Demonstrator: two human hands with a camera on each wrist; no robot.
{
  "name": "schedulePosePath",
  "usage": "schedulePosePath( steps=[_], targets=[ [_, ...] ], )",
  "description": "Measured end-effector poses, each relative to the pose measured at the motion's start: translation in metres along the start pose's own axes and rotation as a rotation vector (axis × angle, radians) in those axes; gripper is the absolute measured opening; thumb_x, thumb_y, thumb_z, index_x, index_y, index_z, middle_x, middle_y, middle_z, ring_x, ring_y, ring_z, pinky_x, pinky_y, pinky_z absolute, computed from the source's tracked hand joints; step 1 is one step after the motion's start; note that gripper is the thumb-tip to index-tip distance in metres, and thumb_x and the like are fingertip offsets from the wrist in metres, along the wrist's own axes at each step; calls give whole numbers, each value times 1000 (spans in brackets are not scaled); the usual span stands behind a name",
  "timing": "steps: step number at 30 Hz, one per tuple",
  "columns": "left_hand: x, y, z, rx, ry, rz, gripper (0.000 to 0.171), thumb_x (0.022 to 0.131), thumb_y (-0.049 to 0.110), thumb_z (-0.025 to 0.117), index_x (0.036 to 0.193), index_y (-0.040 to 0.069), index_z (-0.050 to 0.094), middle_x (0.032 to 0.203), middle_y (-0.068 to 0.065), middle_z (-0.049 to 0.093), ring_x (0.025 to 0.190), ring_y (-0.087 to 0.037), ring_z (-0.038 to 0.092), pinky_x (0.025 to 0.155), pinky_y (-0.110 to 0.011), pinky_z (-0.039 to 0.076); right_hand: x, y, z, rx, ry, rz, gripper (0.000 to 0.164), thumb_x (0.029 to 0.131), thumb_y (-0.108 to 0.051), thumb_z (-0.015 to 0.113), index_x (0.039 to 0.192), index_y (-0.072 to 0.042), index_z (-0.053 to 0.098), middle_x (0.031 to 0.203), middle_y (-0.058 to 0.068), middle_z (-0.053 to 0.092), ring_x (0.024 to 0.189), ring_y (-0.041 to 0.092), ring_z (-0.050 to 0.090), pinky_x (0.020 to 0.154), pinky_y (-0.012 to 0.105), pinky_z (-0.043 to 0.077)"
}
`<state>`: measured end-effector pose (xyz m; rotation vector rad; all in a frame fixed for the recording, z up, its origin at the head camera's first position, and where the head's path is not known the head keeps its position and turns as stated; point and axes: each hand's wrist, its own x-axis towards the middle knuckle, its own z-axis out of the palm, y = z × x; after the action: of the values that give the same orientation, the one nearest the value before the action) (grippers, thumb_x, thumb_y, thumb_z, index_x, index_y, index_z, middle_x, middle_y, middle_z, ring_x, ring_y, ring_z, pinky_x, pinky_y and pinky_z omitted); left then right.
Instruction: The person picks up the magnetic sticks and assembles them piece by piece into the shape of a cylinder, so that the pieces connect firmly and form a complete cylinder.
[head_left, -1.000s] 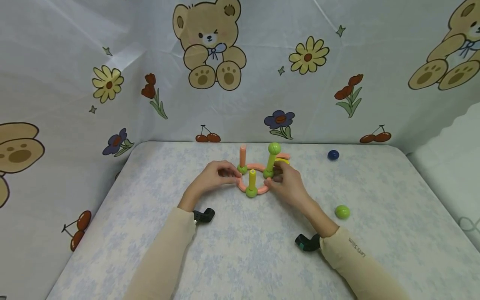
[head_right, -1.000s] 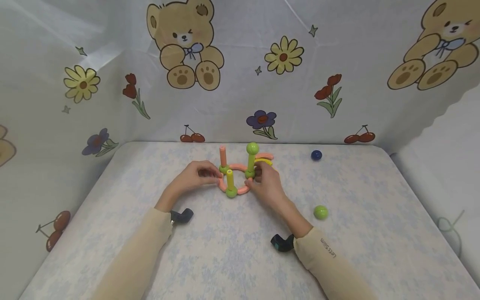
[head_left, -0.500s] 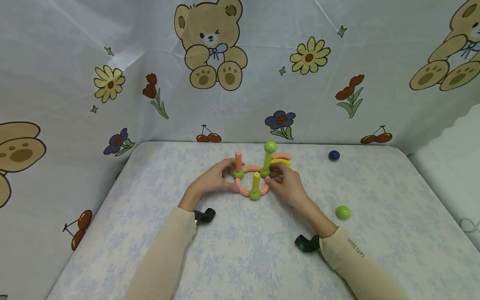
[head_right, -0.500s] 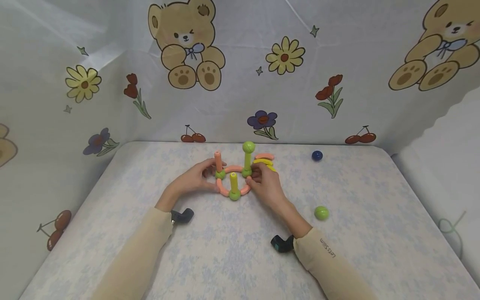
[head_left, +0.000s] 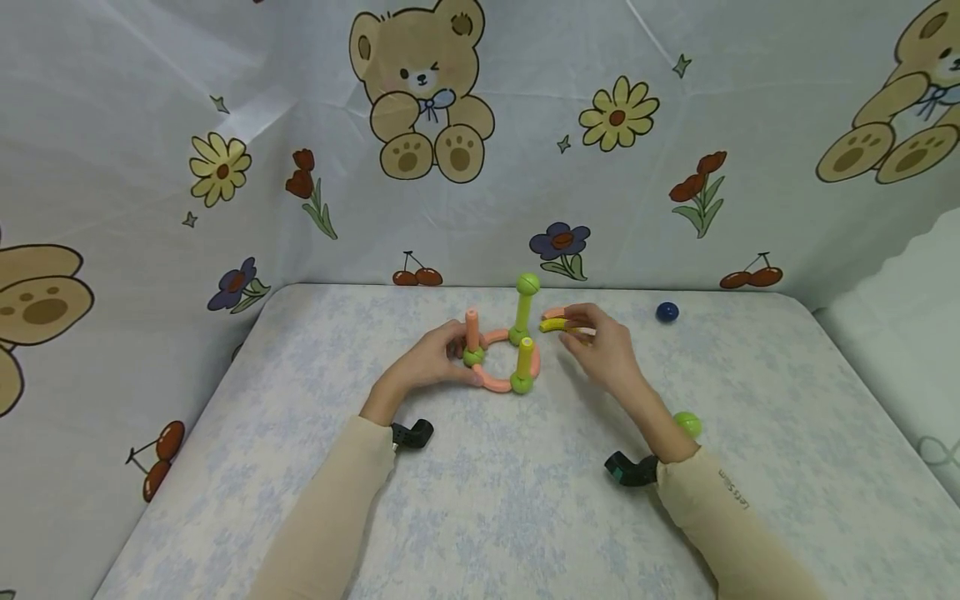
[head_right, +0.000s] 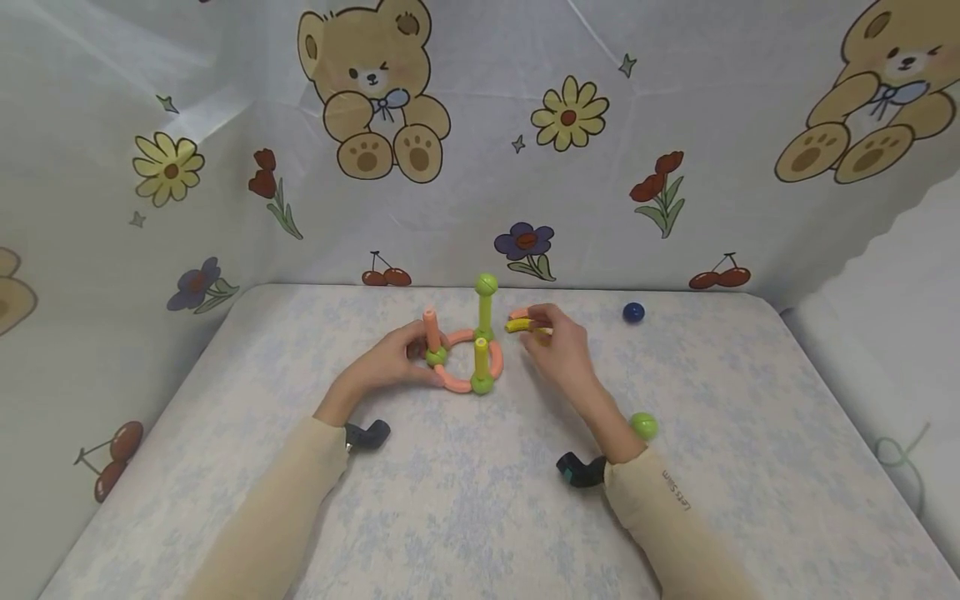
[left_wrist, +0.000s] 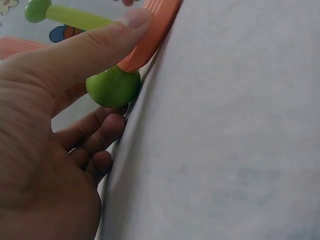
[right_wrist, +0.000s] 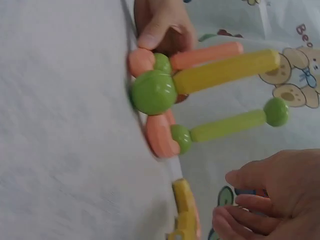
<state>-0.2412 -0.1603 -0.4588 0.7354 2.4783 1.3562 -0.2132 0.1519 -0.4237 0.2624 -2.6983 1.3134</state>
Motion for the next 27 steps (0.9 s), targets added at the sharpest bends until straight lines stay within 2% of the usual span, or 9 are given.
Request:
schedulePosePath(
  steps=[2,5,8,11,15,17,19,23,27],
  targets=[
    [1,-1,1,12,6,8,49,77,28,97,116,20,69,104,-5,59,90,-23,51,81,-36,44,3,4,-15,-57,75,21,45,102,-9,67,144,2,55,144,24,60,133,42,59,109,51,51],
    [1,-1,3,10,17,-18,50,77,34,97,116,23,68,101,-2,60,89,-22,52,80,-36,45,7,14,-37,-126,190,48,50,102,-11,67,147,3,52,150,28,52,138,47,51,115,59,43],
    [1,-2,4,7,20,-38,51,76,38,97,114,25,67,97,-1,60,87,-21,52,77,-35,46,8,28,-57,-159,247,61,56,101,-10,67,151,6,47,158,33,40,147,52,36,120,66,29],
    [1,-2,5,6,19,-29,49,76,37,97,113,24,67,92,-1,60,84,-21,52,74,-34,45,9,46,-72,-180,219,95,63,101,-8,65,155,10,38,165,37,25,154,56,21,123,70,17],
    [2,-2,4,-2,16,-7,45,76,34,97,109,22,69,90,-2,59,81,-20,51,73,-32,44,12,69,-78,-239,95,174,67,103,-11,61,158,13,31,166,42,13,153,61,15,121,73,17],
    [2,-2,4,-7,15,-2,43,76,33,98,107,23,68,89,-2,59,80,-20,51,72,-31,44,13,78,-76,-258,56,189,63,103,-11,58,156,12,34,165,42,15,151,62,18,120,73,20],
    [2,-1,3,-9,11,9,42,77,32,97,105,23,68,90,-2,59,80,-20,51,73,-31,44,13,83,-72,-266,51,179,56,102,-9,56,153,11,42,163,41,22,150,62,24,119,73,23],
    [1,0,3,-3,13,9,41,77,33,97,105,23,69,89,-4,59,80,-20,51,72,-31,44,12,86,-66,-268,123,94,42,98,1,53,138,10,58,150,40,44,143,58,38,116,70,30],
    [1,0,4,-1,16,-15,44,77,34,97,108,23,69,89,-5,59,80,-21,51,72,-32,43,10,82,-63,-271,163,62,36,95,8,51,128,7,67,137,40,55,135,58,46,112,72,34]
  ],
)
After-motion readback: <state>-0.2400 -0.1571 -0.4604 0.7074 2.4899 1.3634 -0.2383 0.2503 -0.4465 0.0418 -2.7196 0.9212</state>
